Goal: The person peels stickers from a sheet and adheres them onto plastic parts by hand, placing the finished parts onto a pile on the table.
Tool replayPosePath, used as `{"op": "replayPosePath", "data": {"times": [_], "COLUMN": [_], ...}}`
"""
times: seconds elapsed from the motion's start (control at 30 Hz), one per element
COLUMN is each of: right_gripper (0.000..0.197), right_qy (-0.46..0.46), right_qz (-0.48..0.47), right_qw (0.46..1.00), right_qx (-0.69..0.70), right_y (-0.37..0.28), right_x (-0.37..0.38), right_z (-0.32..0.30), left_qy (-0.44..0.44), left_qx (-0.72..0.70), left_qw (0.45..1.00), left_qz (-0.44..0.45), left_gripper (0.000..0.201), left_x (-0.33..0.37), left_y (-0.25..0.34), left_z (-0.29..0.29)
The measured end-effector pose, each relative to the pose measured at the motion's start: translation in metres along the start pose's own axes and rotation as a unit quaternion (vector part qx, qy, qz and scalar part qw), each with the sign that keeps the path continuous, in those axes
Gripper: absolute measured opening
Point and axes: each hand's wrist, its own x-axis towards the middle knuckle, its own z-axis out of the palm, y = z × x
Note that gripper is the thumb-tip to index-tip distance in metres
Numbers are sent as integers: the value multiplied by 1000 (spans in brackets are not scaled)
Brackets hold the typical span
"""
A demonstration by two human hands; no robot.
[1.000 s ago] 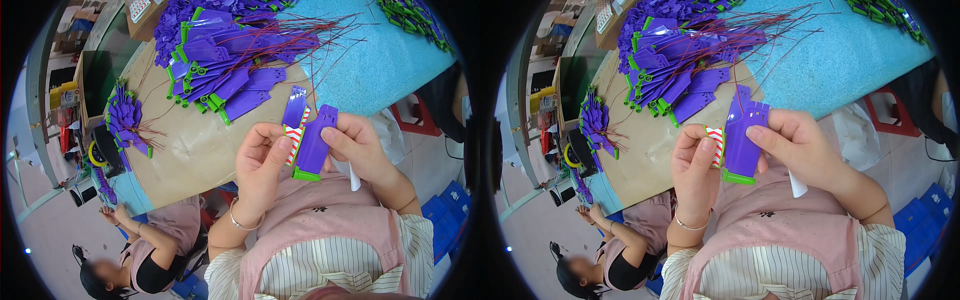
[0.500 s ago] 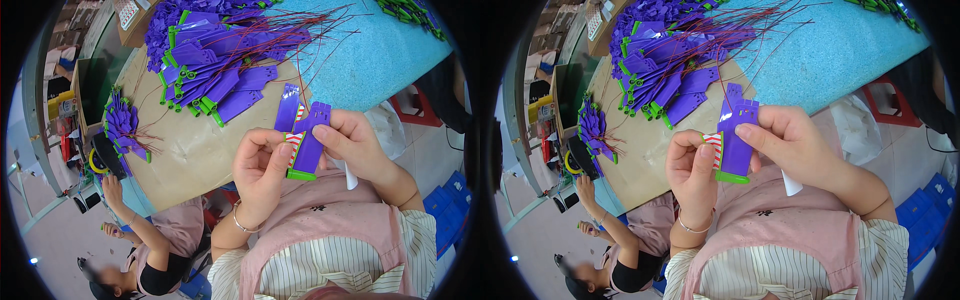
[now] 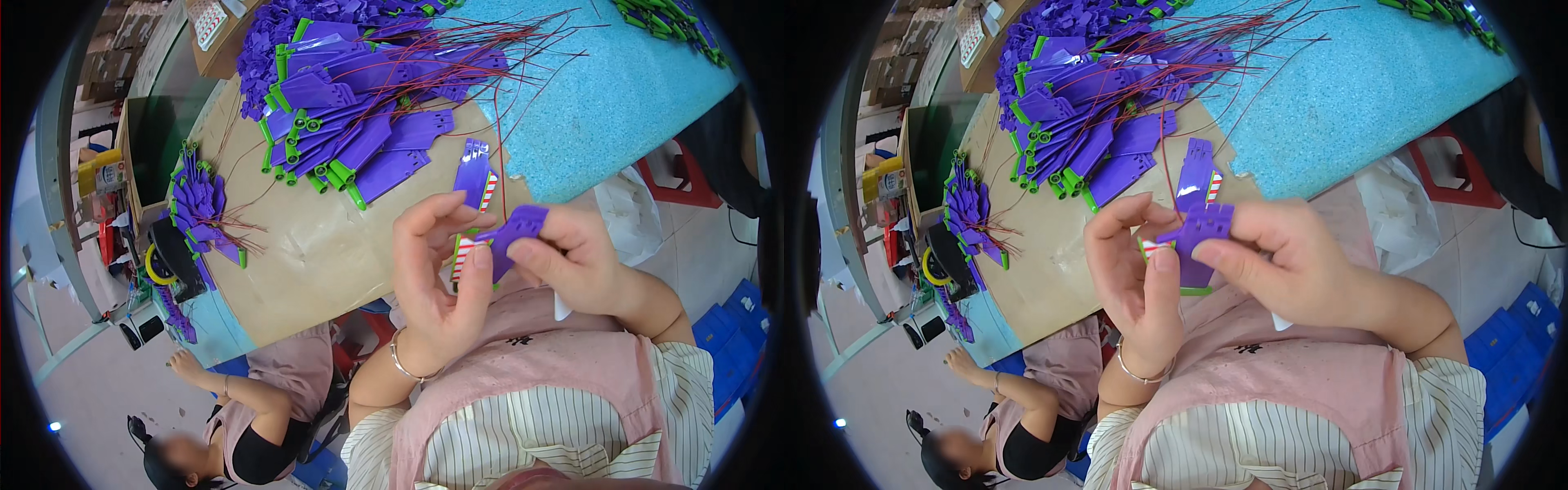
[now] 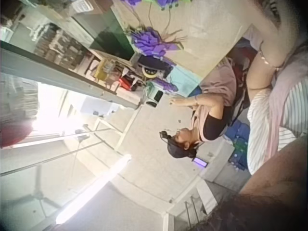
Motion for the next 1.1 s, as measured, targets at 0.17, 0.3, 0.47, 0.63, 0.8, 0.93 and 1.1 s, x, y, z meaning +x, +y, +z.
{"op": "replayPosePath", "data": {"times": [0.17,0.3,0.47,0.63,0.8,0.93,1.1], "right_gripper": [14,15,22,23,12,20,52], "right_qy": [21,45,-26,-9,34,45,84], "right_qz": [-98,-79,-11,-93,-123,-109,-34], "right_qw": [995,994,989,992,990,992,993], "right_qx": [-9,61,145,83,51,43,81], "right_y": [-1,-14,-15,-4,0,-2,-13], "right_x": [0,3,3,4,1,4,9], "right_z": [-3,-2,-6,-1,1,-4,-12], "left_qy": [-39,10,52,-19,-38,-89,-106], "left_qx": [29,-68,135,83,123,154,261], "left_qw": [997,998,976,990,986,977,946], "left_qz": [58,3,166,111,109,118,161], "left_gripper": [23,13,15,27,25,32,43], "left_x": [-2,-10,-4,0,1,-3,-7], "left_y": [-13,-9,-18,-8,-3,-5,-20], "left_z": [-5,-1,-10,-3,-2,-9,-20]}}
